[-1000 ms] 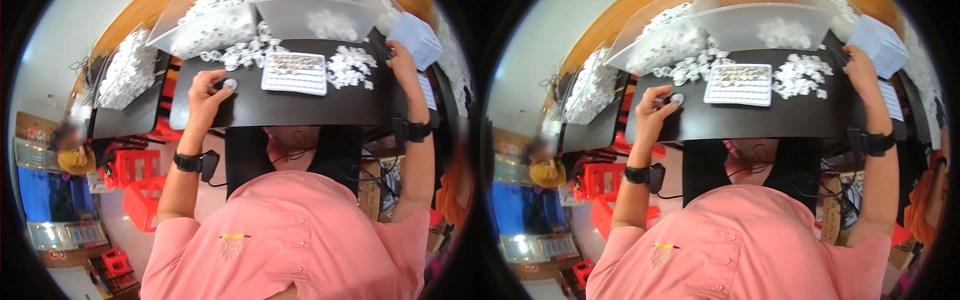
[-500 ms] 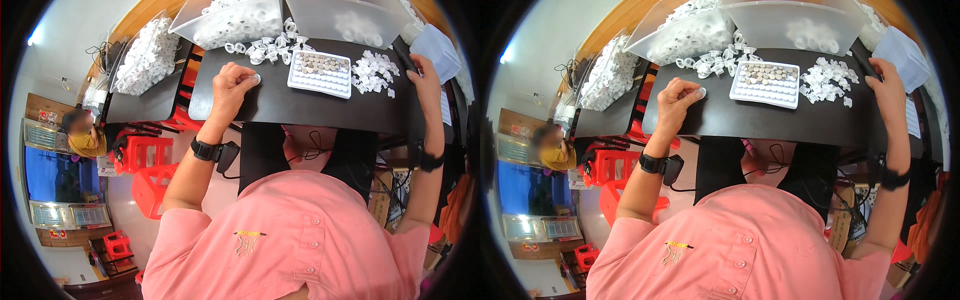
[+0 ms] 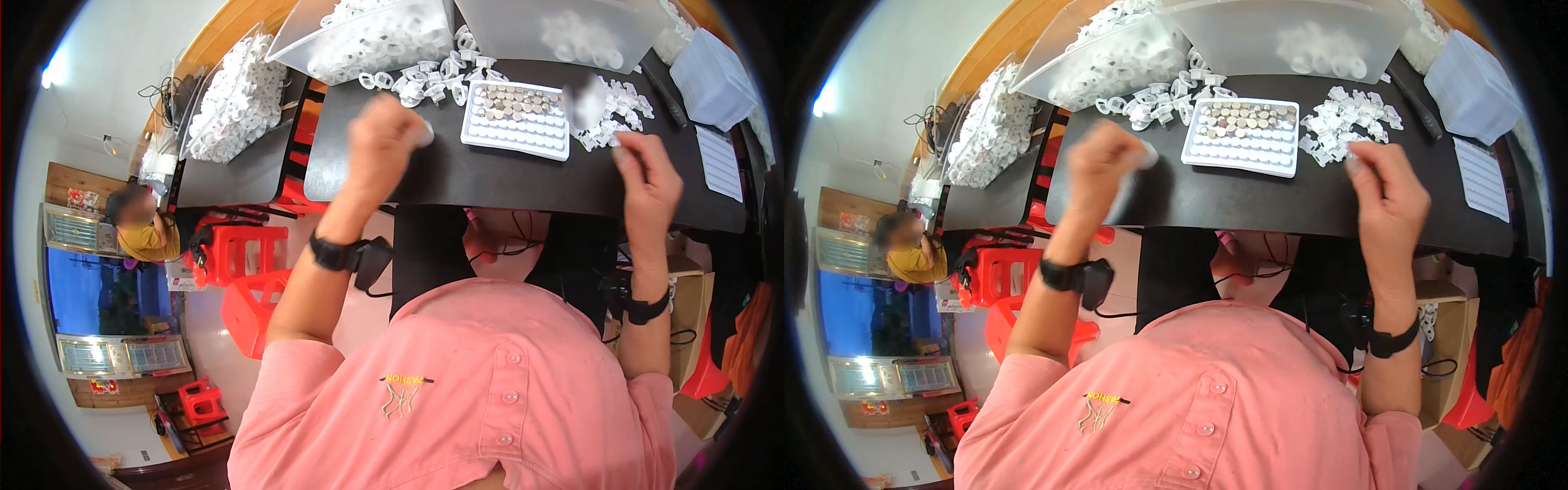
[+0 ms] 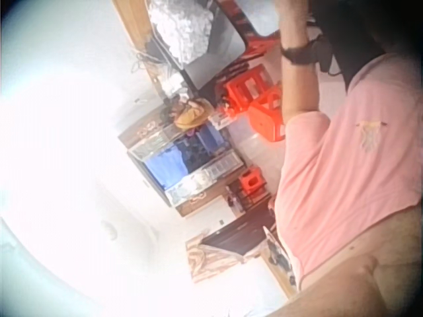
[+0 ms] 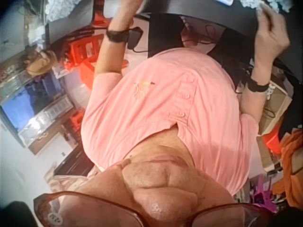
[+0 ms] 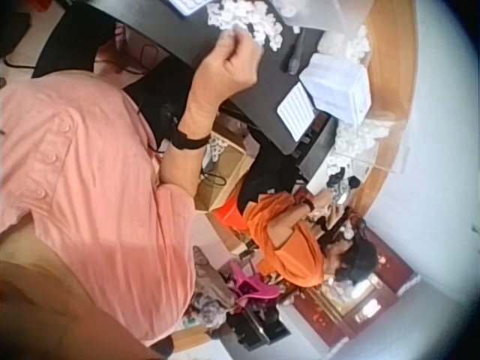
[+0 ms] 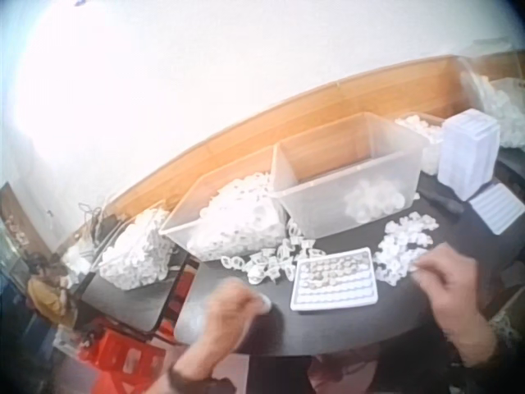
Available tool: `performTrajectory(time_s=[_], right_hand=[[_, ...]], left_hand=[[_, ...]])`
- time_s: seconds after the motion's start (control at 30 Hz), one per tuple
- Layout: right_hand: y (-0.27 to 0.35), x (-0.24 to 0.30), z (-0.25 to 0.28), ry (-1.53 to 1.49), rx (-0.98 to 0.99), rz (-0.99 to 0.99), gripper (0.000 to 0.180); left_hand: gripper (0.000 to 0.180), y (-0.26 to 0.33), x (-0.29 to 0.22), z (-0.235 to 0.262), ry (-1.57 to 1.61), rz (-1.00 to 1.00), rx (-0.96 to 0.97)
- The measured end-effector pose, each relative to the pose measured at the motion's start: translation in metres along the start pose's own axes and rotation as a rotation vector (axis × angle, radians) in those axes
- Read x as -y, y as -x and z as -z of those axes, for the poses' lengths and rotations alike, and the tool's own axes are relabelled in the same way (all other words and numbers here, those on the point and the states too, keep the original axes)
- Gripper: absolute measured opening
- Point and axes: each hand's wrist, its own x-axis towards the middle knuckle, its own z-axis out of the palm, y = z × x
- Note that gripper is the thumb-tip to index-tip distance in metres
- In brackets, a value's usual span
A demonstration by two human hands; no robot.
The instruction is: Assembling small white plastic components and placing them into an organized tray.
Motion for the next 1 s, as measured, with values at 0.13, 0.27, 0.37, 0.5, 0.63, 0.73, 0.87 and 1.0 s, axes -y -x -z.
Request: performTrajectory(time_s=[0.13, 0.27, 0.37, 0.5, 0.63, 0.73, 0.87, 1.0], right_hand=[[-0.006, -0.002, -0.005, 0.124, 0.079, 0.107, 0.009], [-0.001, -0.001, -0.002, 0.068, 0.053, 0.047, 0.008], [0.0, -0.004, -0.003, 0.099, 0.057, 0.06, 0.009], [-0.001, 0.001, -0.004, 0.113, 0.062, 0.107, 0.01], [-0.002, -0.002, -0.006, 0.141, 0.081, 0.089, 0.011], [0.0, -0.001, -0.005, 0.161, 0.068, 0.108, 0.011], [-0.001, 0.0, -0.006, 0.195, 0.062, 0.147, 0.011], [0.002, 0.001, -0.005, 0.201, 0.043, 0.168, 0.011]], left_hand=[[0.011, -0.004, -0.009, 0.001, 0.089, 0.176, 0.001], [0.013, -0.021, -0.033, 0.023, 0.222, 0.193, -0.072], [0.013, -0.026, -0.043, 0.033, 0.238, 0.131, -0.035], [0.015, -0.004, -0.022, 0.006, 0.179, 0.184, 0.154], [0.018, -0.004, -0.018, 0.008, 0.252, 0.257, 0.124], [0.019, -0.01, -0.037, 0.018, 0.296, 0.229, 0.09], [0.018, 0.003, -0.019, 0.008, 0.48, 0.334, 0.114], [0.01, 0.01, -0.017, 0.009, 1.131, 0.653, 0.117]])
